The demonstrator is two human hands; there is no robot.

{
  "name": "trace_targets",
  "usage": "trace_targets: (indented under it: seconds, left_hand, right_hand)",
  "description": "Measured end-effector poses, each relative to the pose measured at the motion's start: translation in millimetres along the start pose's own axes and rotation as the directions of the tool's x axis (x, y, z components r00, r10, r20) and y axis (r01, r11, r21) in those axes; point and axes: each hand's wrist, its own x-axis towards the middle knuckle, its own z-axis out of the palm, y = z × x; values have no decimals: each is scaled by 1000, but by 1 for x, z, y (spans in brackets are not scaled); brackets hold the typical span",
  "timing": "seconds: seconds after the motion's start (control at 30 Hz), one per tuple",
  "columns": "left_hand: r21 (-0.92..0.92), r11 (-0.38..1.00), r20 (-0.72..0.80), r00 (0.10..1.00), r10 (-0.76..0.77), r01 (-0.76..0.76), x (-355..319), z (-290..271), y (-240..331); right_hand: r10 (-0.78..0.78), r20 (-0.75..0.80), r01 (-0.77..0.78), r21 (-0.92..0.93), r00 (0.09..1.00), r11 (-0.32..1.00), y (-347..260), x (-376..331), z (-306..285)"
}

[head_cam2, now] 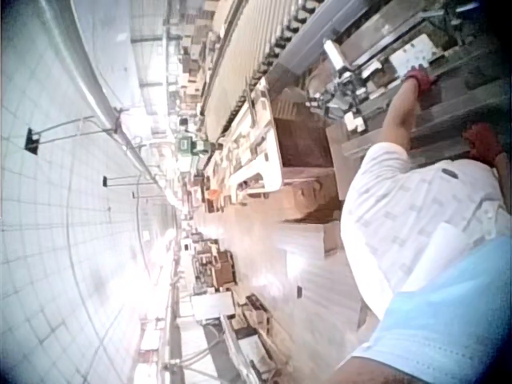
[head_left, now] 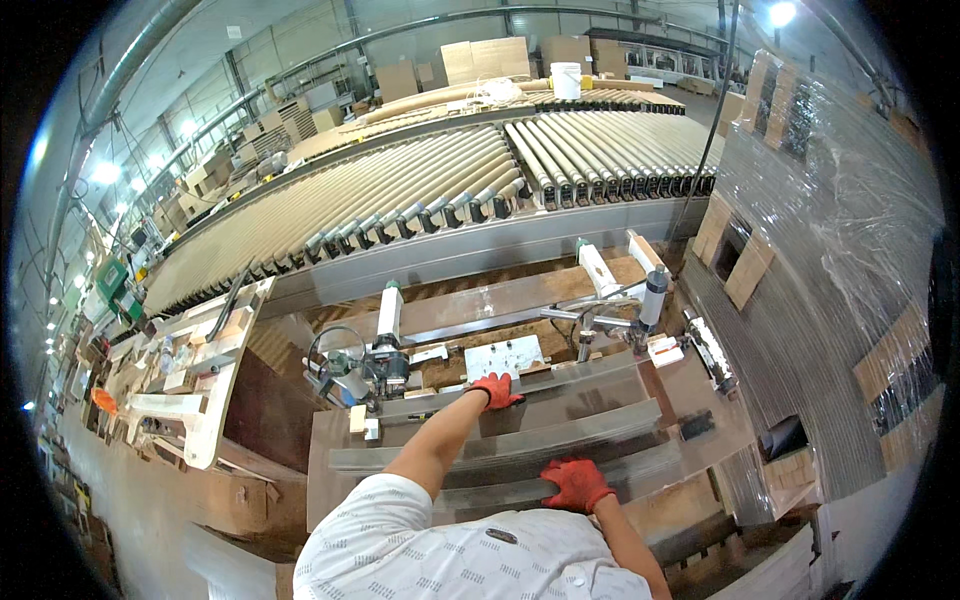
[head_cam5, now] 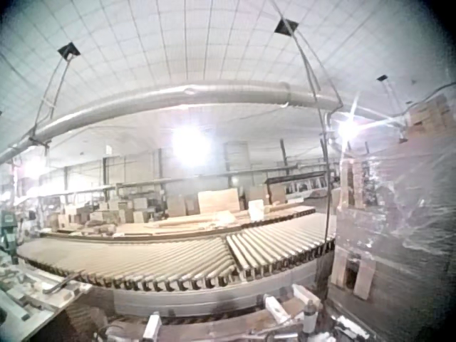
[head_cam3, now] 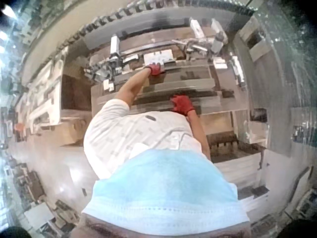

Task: The person moves long wood panels from a stack, places them one at a time into a processing machine with their hands, and then removes and restacks them after processing.

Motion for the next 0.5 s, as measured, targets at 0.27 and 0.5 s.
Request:
trace_targets:
  seconds: [0.27, 0.5]
  left_hand:
    - [38, 998, -108, 993, 47, -43, -10, 21, -5]
    - [34, 997, -107, 992, 73, -69, -19, 22, 1]
  right_hand:
    - [3, 21, -3, 2, 1000, 1000, -6, -11, 3]
    - [-23, 11, 23, -13, 1000, 1000, -11, -17, -2]
